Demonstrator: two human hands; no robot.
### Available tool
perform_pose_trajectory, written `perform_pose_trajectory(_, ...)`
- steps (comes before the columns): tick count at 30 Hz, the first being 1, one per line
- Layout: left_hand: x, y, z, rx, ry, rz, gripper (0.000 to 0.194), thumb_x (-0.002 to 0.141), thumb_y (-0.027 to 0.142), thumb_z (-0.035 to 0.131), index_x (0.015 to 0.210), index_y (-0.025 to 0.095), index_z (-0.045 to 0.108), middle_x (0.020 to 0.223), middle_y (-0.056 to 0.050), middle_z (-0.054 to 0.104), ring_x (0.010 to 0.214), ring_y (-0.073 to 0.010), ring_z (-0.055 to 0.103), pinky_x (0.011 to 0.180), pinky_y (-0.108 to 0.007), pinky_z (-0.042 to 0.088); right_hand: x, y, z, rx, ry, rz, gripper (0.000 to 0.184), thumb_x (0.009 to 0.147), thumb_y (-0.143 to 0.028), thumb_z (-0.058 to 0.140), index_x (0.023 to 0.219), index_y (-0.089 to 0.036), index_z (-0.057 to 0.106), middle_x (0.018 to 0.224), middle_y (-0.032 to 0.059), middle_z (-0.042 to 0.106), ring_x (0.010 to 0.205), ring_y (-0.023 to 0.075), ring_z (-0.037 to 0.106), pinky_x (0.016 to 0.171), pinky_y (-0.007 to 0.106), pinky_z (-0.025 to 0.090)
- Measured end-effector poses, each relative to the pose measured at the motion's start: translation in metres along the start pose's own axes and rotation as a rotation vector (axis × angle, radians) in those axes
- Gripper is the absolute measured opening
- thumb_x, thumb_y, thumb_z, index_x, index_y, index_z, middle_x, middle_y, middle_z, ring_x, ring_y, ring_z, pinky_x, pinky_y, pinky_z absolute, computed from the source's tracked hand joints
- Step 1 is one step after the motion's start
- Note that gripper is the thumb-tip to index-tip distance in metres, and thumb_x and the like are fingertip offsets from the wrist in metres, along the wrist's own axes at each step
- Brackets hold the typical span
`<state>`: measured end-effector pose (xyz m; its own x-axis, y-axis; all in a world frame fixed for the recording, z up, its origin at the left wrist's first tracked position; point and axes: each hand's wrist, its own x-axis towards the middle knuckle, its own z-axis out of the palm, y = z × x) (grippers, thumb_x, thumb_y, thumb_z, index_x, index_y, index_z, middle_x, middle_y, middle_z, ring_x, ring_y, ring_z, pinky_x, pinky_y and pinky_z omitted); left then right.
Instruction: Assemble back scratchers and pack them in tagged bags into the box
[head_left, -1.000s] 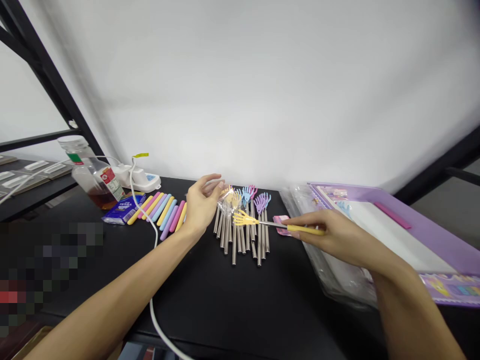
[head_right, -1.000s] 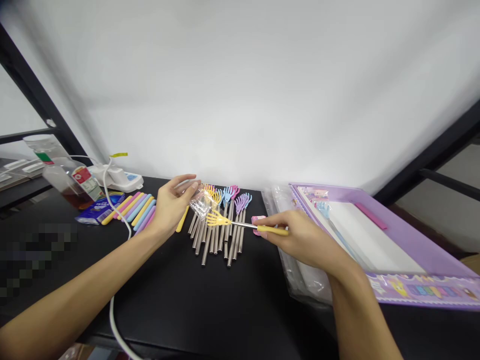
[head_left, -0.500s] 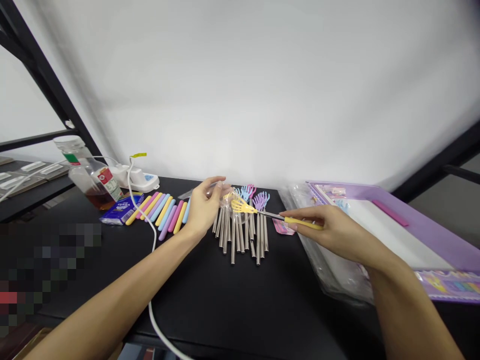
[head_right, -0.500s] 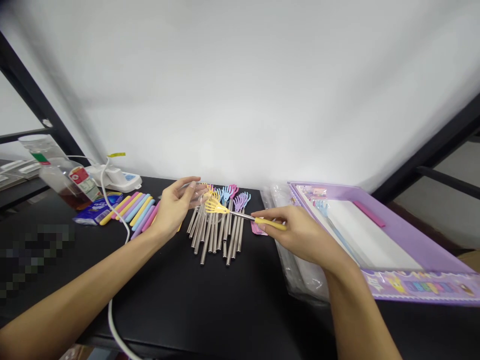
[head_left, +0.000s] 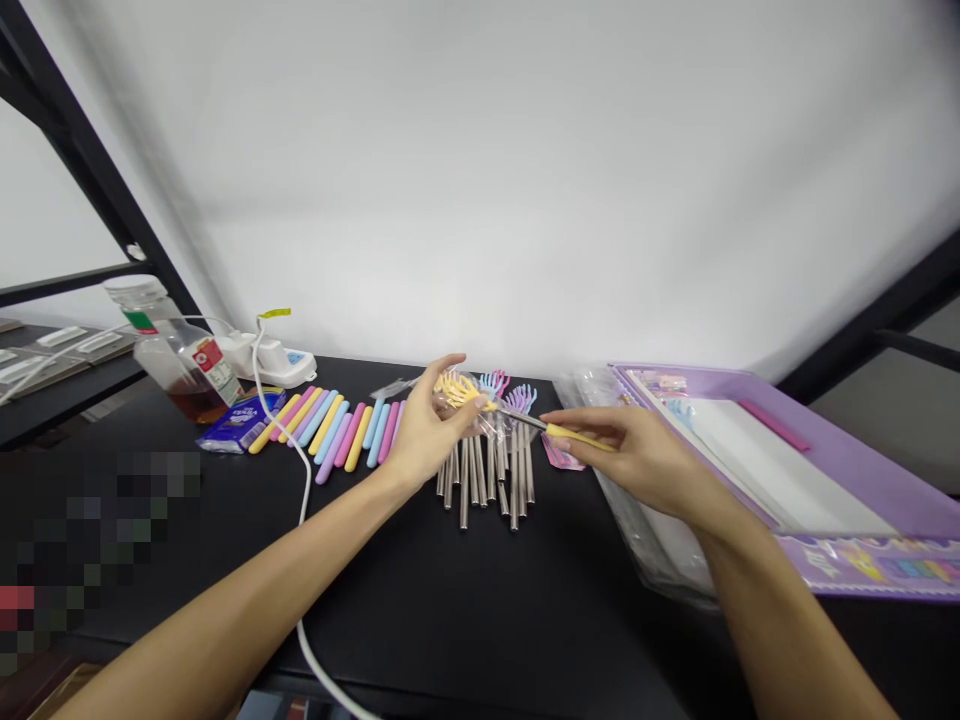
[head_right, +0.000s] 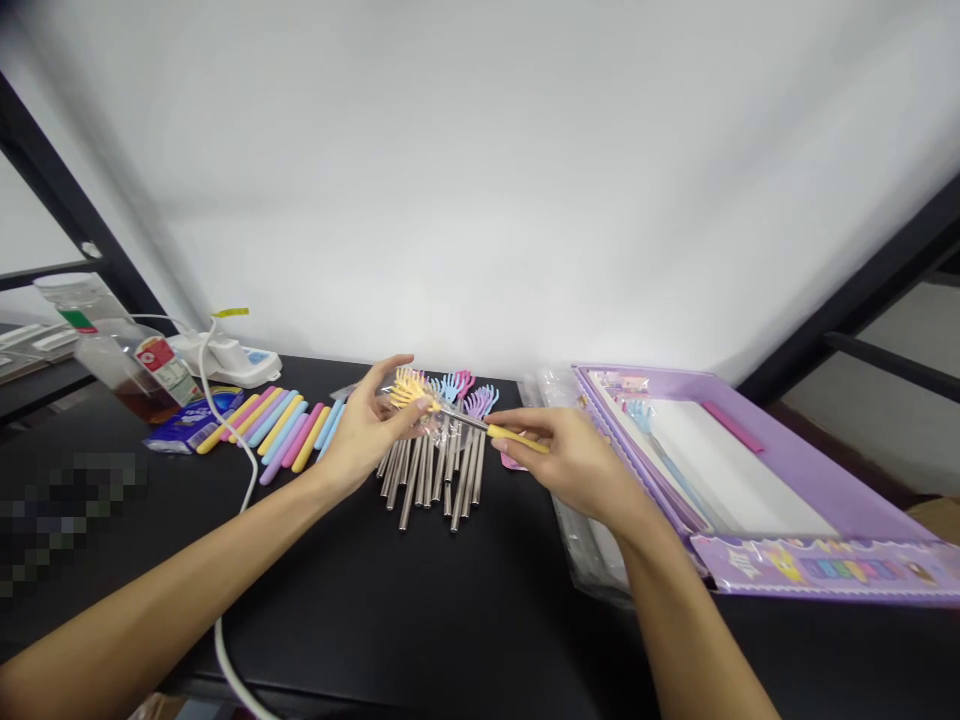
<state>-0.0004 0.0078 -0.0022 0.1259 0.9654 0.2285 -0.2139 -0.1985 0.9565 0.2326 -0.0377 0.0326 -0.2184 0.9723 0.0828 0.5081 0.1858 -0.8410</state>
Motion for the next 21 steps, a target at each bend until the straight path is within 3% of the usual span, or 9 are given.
perform_pose_trajectory(3,-0.004,-0.001,0.004,-0.030,-0.049,0.030,0.073,0.078,0.036,0.081,0.143,0.029,0.049,0.091,-0.004,0.069,0.079,-0.0211,0.072,0.078,-0.041,0.066,0.005,-0.003,0.017,0.090,0.057,-0.012,0.031,0.080,-0.045,0.078,0.093,-0.021,0.063,0.077,0.0027,0.071,0.069,0.0189,0.069,0.065,0.032,0.056)
perform_pose_trajectory(5,-0.003,0.000,0.004,-0.006,-0.042,0.060,0.071,0.079,0.036,0.080,0.143,0.031,0.049,0.099,-0.005,0.069,0.082,-0.0226,0.073,0.077,-0.040,0.065,0.006,-0.004,0.023,0.137,0.043,-0.010,0.033,0.078,-0.043,0.080,0.087,-0.021,0.057,0.072,-0.0004,0.066,0.065,0.0160,0.067,0.062,0.029,0.054)
perform_pose_trajectory(10,0.007,0.006,-0.009,0.032,0.055,0.117,0.064,0.080,0.037,0.080,0.138,0.030,0.052,0.091,-0.004,0.068,0.084,-0.0250,0.074,0.079,-0.041,0.065,0.001,-0.006,0.009,0.130,-0.134,0.088,0.035,0.080,-0.041,0.079,0.104,-0.020,0.065,0.079,0.0034,0.073,0.075,0.0196,0.072,0.072,0.034,0.059)
perform_pose_trajectory(13,0.011,0.008,-0.014,-0.026,0.089,0.120,0.066,0.079,0.036,0.081,0.137,0.028,0.051,0.091,-0.004,0.066,0.086,-0.0239,0.075,0.079,-0.039,0.065,-0.005,-0.008,-0.006,0.151,-0.223,0.080,0.041,0.080,-0.041,0.078,0.115,-0.020,0.070,0.093,0.0078,0.077,0.089,0.0241,0.075,0.087,0.040,0.060)
perform_pose_trajectory(15,0.011,0.008,-0.013,-0.051,0.081,0.102,0.064,0.080,0.036,0.080,0.137,0.028,0.051,0.092,-0.004,0.065,0.085,-0.0227,0.074,0.079,-0.038,0.066,-0.007,-0.010,-0.009,0.162,-0.245,0.067,0.045,0.079,-0.042,0.080,0.118,-0.021,0.072,0.099,0.0090,0.078,0.094,0.0254,0.075,0.088,0.041,0.060)
perform_pose_trajectory(21,-0.004,0.006,0.004,-0.088,-0.098,0.014,0.064,0.080,0.035,0.081,0.137,0.028,0.053,0.095,-0.004,0.064,0.084,-0.0213,0.074,0.080,-0.038,0.066,-0.001,-0.007,0.009,0.152,-0.060,0.033,0.036,0.073,-0.049,0.084,0.089,-0.019,0.072,0.074,0.0060,0.074,0.067,0.0206,0.070,0.064,0.035,0.058)
